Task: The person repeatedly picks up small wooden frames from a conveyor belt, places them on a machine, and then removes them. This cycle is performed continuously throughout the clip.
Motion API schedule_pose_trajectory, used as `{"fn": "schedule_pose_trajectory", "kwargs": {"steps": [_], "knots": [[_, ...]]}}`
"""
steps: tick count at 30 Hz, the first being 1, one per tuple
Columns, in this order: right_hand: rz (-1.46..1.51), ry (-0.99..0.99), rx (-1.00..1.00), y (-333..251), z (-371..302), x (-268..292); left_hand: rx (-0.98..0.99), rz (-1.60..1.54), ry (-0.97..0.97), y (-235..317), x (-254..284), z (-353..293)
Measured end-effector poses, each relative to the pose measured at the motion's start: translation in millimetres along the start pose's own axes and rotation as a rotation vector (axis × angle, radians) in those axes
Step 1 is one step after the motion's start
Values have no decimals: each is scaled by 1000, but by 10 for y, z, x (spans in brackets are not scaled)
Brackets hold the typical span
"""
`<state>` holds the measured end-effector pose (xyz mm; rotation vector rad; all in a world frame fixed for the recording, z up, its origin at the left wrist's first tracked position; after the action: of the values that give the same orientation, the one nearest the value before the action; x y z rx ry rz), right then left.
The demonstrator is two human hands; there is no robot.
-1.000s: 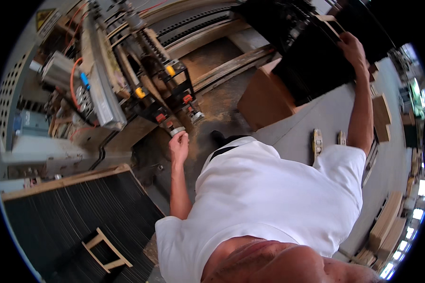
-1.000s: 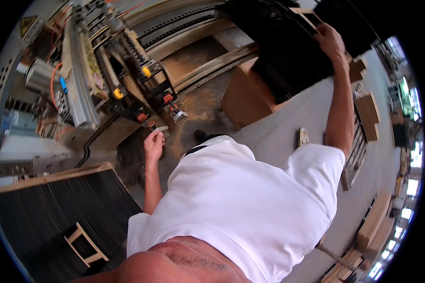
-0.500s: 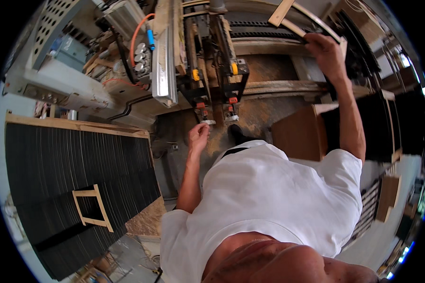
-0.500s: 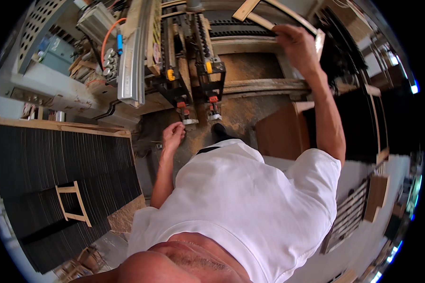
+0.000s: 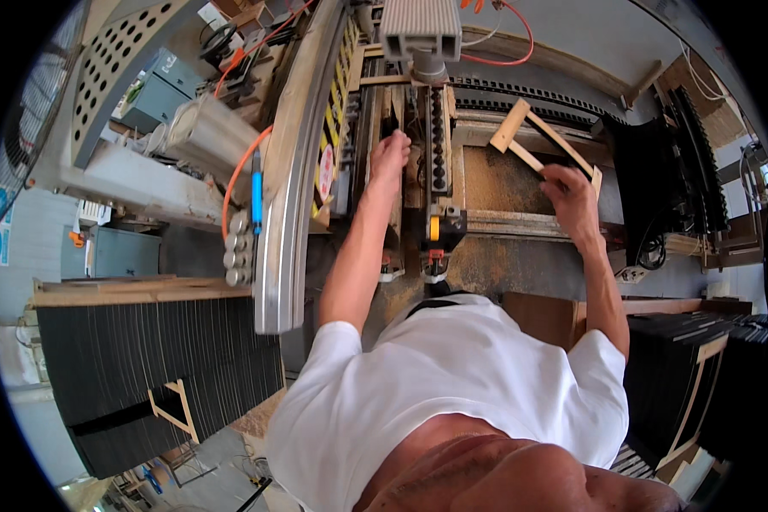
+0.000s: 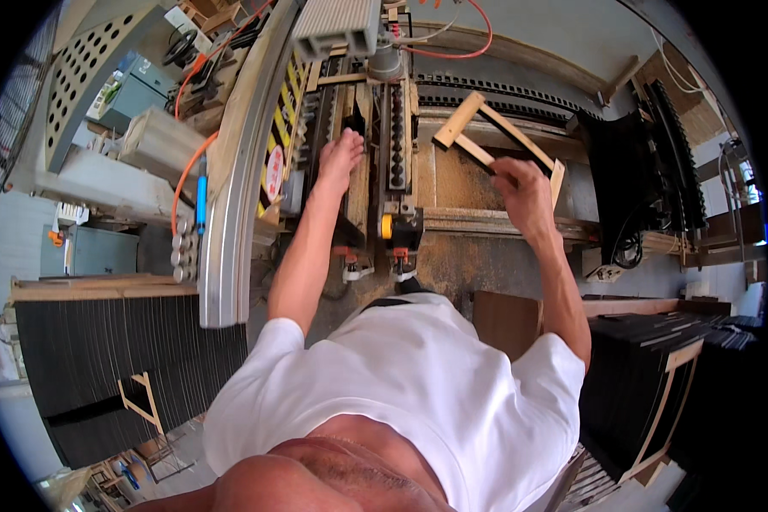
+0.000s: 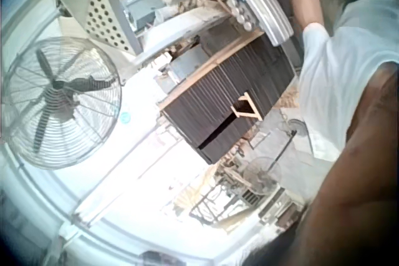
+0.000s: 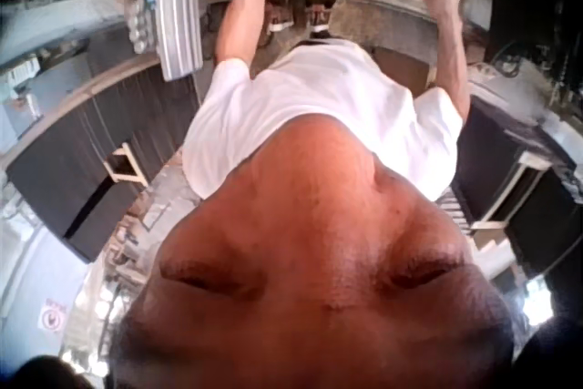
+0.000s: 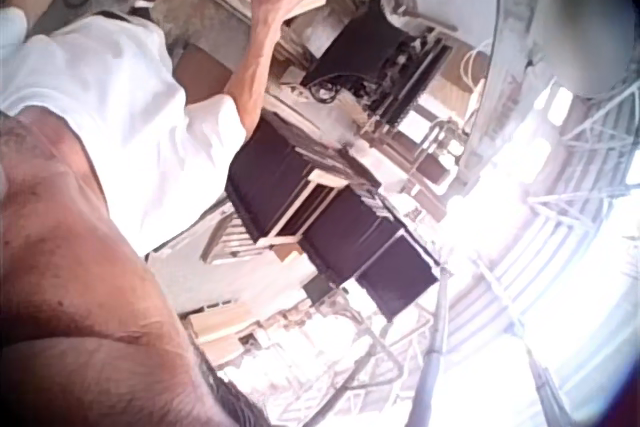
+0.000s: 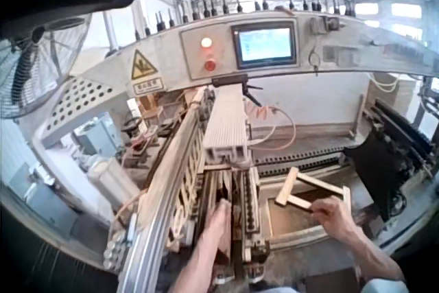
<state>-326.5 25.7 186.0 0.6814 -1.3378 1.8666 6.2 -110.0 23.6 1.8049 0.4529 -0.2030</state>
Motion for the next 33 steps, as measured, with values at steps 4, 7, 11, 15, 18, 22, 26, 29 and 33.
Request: {"fn": "schedule_pose_trajectory", "kwargs": {"steps": [4, 7, 11, 15, 18, 22, 26, 29, 33], "knots": [[38, -40, -92, 242, 2, -31, 184, -220, 14, -16, -276, 1261], [112, -83, -45, 143, 87, -127, 106, -310, 26, 27, -4, 2083], [37, -121, -18, 45, 171, -158, 83, -655, -89, 56, -530, 2175], [-4, -159, 241, -335, 537, -469, 64, -560, 101, -58, -14, 1938], [-38, -162, 407, -552, 755, -822, 123, -562, -125, -323, 50, 890], [-24, -158, 567, -826, 999, -1577, 218, -458, 85, -529, 420, -733], [-111, -168, 714, -1047, 1162, -2408, 242, -393, 135, -570, 814, -2130], [-343, -202, 720, -1099, 1279, -2767, 246, -340, 230, -619, 1104, -2846], [-602, -217, 751, -1093, 1506, -2904, 254, -318, 338, -713, 1408, -3491]]}}
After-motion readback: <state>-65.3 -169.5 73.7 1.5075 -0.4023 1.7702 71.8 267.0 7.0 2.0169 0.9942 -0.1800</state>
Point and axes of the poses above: each hand's wrist, its own z-axis towards the middle knuckle, its own x-axis out of the back of the hand, y = z × x, the point moved 4 cm from there along z, towards the middle knuckle, and after that the axes turned 8 degrees about -z, right-handed, at the moved point
